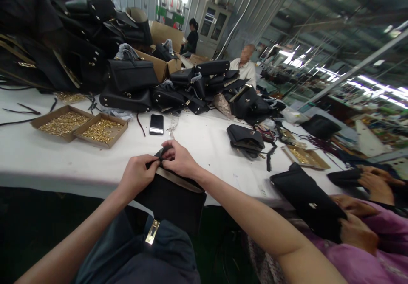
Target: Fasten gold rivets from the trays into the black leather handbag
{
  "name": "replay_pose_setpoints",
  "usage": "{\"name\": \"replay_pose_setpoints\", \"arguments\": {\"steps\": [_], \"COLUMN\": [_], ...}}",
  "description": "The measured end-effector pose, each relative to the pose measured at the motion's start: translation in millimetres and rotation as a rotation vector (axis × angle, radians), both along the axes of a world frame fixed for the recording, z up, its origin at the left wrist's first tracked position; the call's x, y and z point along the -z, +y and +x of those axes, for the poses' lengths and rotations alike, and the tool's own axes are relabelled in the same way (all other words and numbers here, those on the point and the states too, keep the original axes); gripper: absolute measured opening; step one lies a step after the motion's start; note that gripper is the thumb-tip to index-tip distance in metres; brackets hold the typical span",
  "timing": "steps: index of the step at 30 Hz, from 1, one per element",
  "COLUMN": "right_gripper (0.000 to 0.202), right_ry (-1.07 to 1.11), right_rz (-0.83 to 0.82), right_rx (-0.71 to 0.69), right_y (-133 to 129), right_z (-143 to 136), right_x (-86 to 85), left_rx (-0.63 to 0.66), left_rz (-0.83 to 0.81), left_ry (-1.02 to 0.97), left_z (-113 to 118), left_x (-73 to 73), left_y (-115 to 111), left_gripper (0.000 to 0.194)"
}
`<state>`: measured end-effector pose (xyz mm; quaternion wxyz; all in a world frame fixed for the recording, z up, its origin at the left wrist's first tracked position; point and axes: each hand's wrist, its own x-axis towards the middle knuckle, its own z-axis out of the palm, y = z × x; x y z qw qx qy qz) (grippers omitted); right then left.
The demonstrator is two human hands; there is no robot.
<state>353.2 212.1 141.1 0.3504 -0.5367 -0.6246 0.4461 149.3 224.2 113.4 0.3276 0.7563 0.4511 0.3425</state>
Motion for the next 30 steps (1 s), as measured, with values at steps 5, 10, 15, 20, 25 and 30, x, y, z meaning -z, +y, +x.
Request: {"name": "replay_pose_setpoints", "arguments": {"steps": [5, 10, 15, 20, 25, 30], "right_gripper": [0.054, 0.020, 0.018, 0.015, 0.016, 0.020], "right_ry": [-0.034, -0.429, -0.545, -0.508, -0.564, -0.639], "right_rz": [0.012, 0.117, 0.268, 0.245, 0.205, 0.066], "right_rx": [0.013, -0.066, -0.086, -0.118, -0.155, -0.241], "right_y": [-7, -13, -16, -9, 0, 1], "right_z": [7, 9, -4, -14, -22, -19], "right_x": [-1.7, -10.0, -13.0, -16.2, -22.1, -27.0], "left_rx": [-0.030, -0.028, 0.025, 0.024, 0.014, 0.009], "left_rz": [0.010, -0.004, 0.028, 0.071, -0.078, -0.070], "left_ry": [-0.003, -0.007, 0.022, 0.155, 0.127, 0.091], "left_z": [-1, 0, -3, -11, -14, -11], "left_x": [5.4, 8.9, 7.1, -8.5, -7.1, 7.4], "left_y": [-3, 2, 0, -4, 3, 0], "left_gripper": [0.022, 0.022, 0.025, 0.024, 0.026, 0.026]}}
